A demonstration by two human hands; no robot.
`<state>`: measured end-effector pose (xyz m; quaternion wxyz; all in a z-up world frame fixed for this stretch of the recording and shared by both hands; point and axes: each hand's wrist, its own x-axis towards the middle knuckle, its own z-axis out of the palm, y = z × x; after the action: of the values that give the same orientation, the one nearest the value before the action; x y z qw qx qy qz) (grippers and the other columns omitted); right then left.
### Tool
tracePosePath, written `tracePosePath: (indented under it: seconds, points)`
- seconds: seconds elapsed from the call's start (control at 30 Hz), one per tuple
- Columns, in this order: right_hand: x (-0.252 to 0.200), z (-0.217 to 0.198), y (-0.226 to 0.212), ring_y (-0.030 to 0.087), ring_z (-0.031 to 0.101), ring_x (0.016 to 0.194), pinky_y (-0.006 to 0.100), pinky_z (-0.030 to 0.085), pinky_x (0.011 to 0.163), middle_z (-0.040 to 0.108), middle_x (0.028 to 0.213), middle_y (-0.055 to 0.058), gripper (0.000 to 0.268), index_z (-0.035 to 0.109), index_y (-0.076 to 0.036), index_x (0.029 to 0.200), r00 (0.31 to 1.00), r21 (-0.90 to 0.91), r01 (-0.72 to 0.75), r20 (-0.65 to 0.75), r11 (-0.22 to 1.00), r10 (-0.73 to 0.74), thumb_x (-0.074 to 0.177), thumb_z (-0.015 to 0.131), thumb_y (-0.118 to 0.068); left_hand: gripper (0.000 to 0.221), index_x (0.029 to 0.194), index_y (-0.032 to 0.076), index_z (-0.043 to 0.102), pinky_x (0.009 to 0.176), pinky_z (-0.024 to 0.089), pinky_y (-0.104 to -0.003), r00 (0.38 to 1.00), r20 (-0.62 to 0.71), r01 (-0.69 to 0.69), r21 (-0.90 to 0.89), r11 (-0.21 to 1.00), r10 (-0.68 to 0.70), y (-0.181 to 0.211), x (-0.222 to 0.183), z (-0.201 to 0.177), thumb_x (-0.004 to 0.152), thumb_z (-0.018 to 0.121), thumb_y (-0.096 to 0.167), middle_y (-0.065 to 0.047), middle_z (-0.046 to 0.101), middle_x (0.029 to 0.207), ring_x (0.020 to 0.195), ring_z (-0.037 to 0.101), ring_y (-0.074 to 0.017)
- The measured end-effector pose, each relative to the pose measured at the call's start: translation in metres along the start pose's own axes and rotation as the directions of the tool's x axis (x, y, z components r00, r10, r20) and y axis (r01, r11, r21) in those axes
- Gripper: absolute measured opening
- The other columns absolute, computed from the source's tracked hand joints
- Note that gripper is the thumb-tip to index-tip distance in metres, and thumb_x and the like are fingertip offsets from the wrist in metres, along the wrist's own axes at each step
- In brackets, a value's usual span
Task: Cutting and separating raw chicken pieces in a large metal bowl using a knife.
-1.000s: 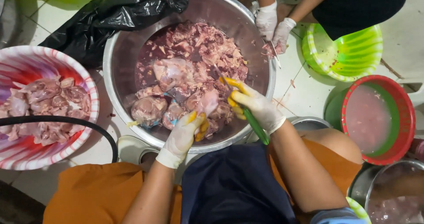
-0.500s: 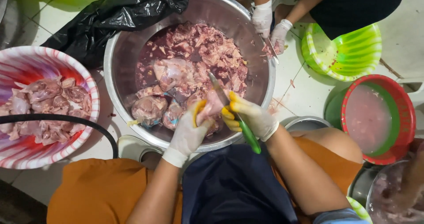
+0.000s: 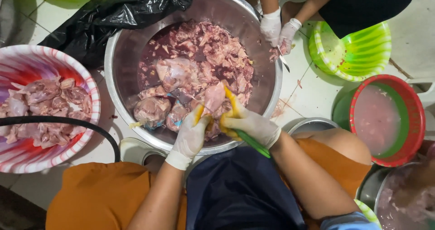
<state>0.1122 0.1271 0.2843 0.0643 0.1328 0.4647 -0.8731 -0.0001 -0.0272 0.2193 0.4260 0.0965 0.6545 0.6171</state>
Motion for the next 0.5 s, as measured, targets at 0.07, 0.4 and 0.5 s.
tracePosePath:
  seconds: [0.07, 0.4, 0.5]
  points:
    - [0.002, -0.002, 0.007, 0.017, 0.050, 0.048, 0.025, 0.041, 0.036, 0.054, 0.071, 0.013, 0.069, 0.025, -0.033, 0.151, 0.999, 0.043, -0.009, -0.051, 0.999, 0.011, 0.096, 0.056, -0.005, 0.040, 0.126, 0.009, 0.065, 0.066, 0.052, -0.029, 1.000, -0.020, 0.003, 0.116, 0.993, -0.001, 0.034, -0.016, 0.002, 0.088, 0.059, 0.022, -0.007, 0.064, 0.064, 0.064, 0.062, -0.0161]
    - [0.006, -0.019, -0.050, 0.008, 0.045, 0.061, 0.018, 0.037, 0.046, 0.047, 0.081, 0.000, 0.038, 0.054, -0.013, 0.110, 0.965, 0.152, -0.020, -0.254, 0.988, 0.058, 0.099, 0.052, -0.049, 0.057, 0.138, 0.006, 0.059, 0.110, 0.041, -0.035, 0.993, -0.096, 0.072, 0.023, 0.997, -0.069, 0.018, -0.009, 0.008, 0.086, 0.068, 0.027, -0.022, 0.064, 0.132, 0.125, 0.060, -0.0265]
    - [0.004, -0.013, -0.058, 0.010, 0.039, 0.057, 0.020, 0.035, 0.048, 0.039, 0.069, 0.000, 0.051, 0.049, -0.007, 0.092, 0.977, 0.037, -0.032, -0.209, 0.999, 0.039, 0.099, 0.046, -0.058, 0.048, 0.137, 0.000, 0.055, 0.069, 0.051, -0.032, 0.985, -0.095, 0.069, -0.563, 0.824, -0.147, 0.000, -0.006, 0.017, 0.092, 0.061, 0.017, -0.020, 0.065, 0.096, 0.083, 0.067, -0.0260]
